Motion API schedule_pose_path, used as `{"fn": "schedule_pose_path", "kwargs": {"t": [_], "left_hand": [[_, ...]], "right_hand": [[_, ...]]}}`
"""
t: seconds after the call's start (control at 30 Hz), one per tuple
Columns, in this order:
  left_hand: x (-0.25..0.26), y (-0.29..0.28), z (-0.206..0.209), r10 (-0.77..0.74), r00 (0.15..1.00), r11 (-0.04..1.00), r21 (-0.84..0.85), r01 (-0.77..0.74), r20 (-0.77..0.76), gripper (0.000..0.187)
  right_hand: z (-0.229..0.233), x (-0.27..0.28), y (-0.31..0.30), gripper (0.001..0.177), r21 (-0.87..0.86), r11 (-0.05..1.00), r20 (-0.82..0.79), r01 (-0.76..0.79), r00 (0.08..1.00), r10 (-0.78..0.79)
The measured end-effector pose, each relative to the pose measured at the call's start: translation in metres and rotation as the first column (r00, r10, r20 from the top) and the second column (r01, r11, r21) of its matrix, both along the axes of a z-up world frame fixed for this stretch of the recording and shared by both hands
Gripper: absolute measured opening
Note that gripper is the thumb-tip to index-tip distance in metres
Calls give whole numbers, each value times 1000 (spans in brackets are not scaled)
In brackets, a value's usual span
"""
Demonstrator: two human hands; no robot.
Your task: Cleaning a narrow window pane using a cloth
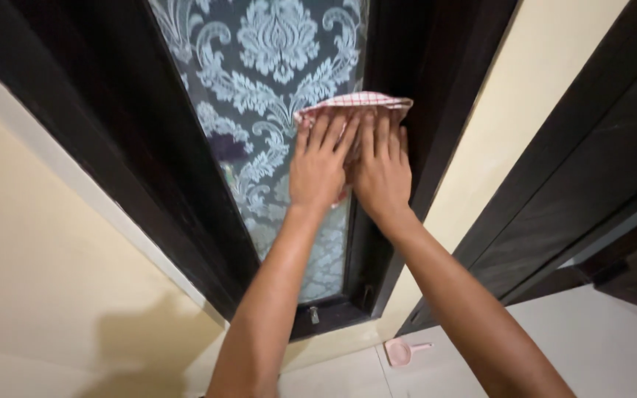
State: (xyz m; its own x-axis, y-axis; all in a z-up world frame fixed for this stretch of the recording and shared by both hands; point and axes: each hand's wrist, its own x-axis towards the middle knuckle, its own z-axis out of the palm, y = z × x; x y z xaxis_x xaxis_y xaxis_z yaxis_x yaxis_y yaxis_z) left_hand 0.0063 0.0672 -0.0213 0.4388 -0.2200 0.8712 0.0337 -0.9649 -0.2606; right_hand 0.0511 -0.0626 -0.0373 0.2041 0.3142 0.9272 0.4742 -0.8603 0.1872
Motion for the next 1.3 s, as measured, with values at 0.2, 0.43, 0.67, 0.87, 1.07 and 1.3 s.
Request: {"fn": "schedule_pose_path", "kwargs": {"t": [0.2, 0.43, 0.67, 0.87, 1.07, 1.3], "left_hand": [[-7, -1, -40, 28, 980, 998, 60, -16, -195, 99], [13, 2, -108, 3, 991, 997, 76, 8, -135, 84], [15, 6, -180, 4, 998, 996, 94, 1, -60, 75], [7, 2, -246, 17, 993, 998, 68, -9, -119, 97], [14, 2, -318, 42, 994, 997, 63, -36, -105, 97], [15, -1, -372, 47, 988, 999, 18, -45, -145, 101]], "right_hand": [[-52, -1, -8, 78, -27, 999, -145, -38, 989, 33], [-98, -5, -9, 76, -47, 998, -70, 45, 996, -48], [-175, 9, -10, 84, 46, 967, -212, -252, 943, 256], [-264, 30, -3, 76, 45, 959, -220, -279, 934, 282], [-333, 38, 0, 87, 45, 963, -211, -265, 940, 268], [-383, 35, 0, 85, 19, 979, -197, -204, 959, 204]]}}
